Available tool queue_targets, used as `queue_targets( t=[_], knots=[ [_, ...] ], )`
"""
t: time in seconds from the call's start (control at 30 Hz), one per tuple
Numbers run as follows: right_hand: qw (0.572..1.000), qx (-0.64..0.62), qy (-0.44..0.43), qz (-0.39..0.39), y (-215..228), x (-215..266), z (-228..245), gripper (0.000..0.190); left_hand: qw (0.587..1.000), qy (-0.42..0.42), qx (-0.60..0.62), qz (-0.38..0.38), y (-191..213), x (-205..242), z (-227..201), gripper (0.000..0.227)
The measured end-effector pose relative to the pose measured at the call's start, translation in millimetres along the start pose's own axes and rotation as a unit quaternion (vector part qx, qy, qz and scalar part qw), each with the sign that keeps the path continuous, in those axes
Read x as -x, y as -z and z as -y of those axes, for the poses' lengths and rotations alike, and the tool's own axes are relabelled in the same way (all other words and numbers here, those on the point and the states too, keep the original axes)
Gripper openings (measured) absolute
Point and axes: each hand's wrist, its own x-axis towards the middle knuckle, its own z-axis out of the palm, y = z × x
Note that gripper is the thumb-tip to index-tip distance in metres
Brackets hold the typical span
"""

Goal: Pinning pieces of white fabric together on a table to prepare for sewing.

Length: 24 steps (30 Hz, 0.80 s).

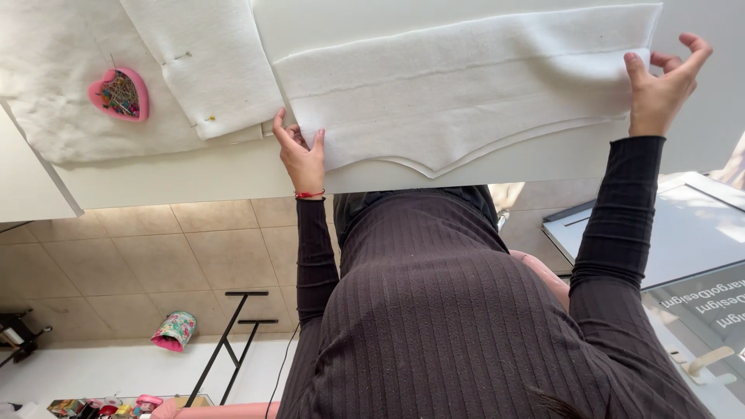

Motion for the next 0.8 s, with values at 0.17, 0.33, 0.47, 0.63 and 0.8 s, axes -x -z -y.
queue_targets(
  t=[0.17,0.33,0.47,0.63,0.8],
  knots=[
    [0.977,0.115,0.182,0.003,-5.7,-15.2,27.7,0.067,0.933,-0.345,-0.051,-0.091,15.0,-11.6,-94.8,0.085],
    [0.997,0.012,0.073,0.002,28.4,4.3,-58.2,0.044,0.978,-0.209,-0.013,0.022,19.6,-11.1,-33.9,0.046],
    [0.998,-0.022,0.057,0.010,15.2,30.5,49.8,0.046,0.987,-0.136,0.021,0.086,33.4,-11.1,-35.9,0.042],
    [0.997,0.031,0.064,0.006,0.1,24.4,0.3,0.049,0.977,-0.196,-0.016,0.076,17.3,-19.7,-24.5,0.046],
    [0.998,0.065,-0.007,0.010,2.9,15.2,-20.0,0.035,0.980,-0.199,0.005,0.027,10.6,-26.4,-38.2,0.039]
  ],
)
